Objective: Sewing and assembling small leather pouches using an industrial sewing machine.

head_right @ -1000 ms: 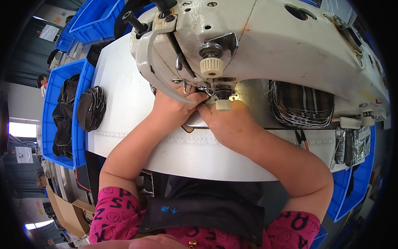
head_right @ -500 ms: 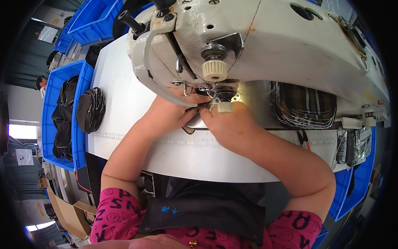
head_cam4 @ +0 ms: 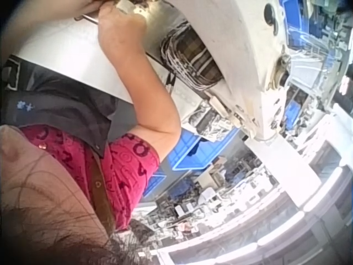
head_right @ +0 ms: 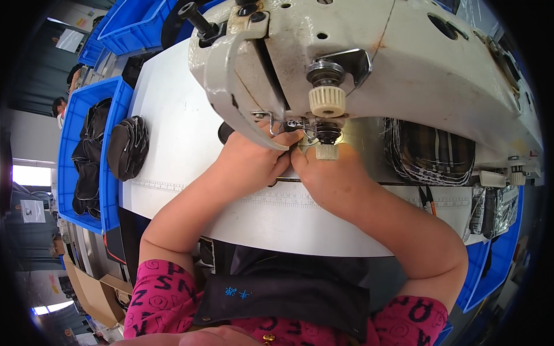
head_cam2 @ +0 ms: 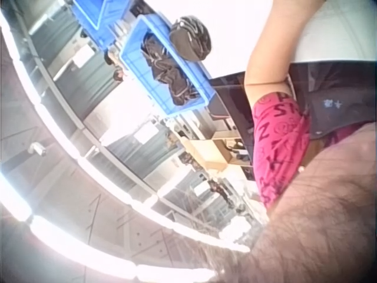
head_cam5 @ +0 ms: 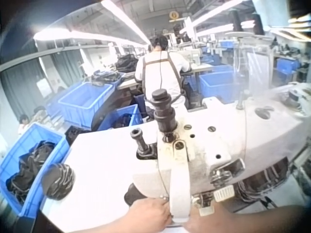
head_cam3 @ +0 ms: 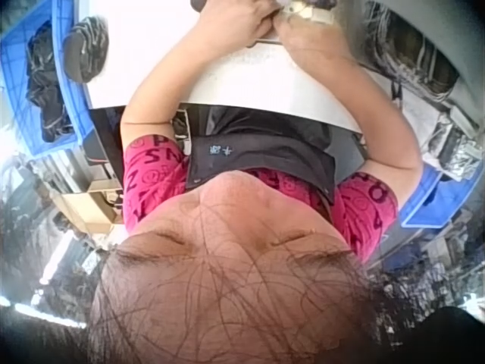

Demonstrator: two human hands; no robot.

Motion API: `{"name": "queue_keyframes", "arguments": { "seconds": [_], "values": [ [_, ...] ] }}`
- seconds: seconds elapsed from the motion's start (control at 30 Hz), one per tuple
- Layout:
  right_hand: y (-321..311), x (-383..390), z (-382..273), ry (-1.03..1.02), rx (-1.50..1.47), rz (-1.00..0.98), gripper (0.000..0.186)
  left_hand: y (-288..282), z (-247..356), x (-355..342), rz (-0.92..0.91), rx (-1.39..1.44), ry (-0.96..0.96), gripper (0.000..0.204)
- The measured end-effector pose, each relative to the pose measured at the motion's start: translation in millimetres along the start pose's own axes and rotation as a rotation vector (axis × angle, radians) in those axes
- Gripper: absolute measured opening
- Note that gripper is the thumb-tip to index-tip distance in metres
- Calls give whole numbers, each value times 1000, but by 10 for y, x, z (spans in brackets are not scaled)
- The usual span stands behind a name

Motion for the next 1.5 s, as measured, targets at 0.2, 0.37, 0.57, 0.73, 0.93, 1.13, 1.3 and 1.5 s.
{"name": "queue_keyframes", "arguments": {
  "seconds": [0.2,0.37,0.57,0.73,0.93,1.13,1.3,1.5],
  "values": [
    [-74,-1,8,11,32,56,34,8,-108,11,-45,203,-70,36],
    [-130,-45,-3,11,27,65,32,-84,-303,6,-161,437,-179,39],
    [-180,-158,-123,-109,106,242,27,101,-510,-28,-392,788,-429,37],
    [-267,-163,-248,-163,142,274,22,164,-486,-19,-360,796,-444,33],
    [-279,-132,-338,-221,150,290,17,-77,-142,58,75,37,-11,26],
    [-299,-76,-352,-224,155,275,22,-140,45,88,161,-158,150,26],
    [-344,-59,-330,-149,150,222,20,-154,-7,28,142,-67,31,22],
    [-277,-60,-341,-152,100,235,18,-136,63,42,128,-38,89,27]
  ]
}}
Point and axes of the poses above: each hand's wrist, its own x-axis away from the middle knuckle, its own y-axis out of the palm, z = x × y, the point moved 8 cm from there along -x, towards the middle knuckle, and after that the axes turned 12 degrees about -y, right-handed, at the moved point
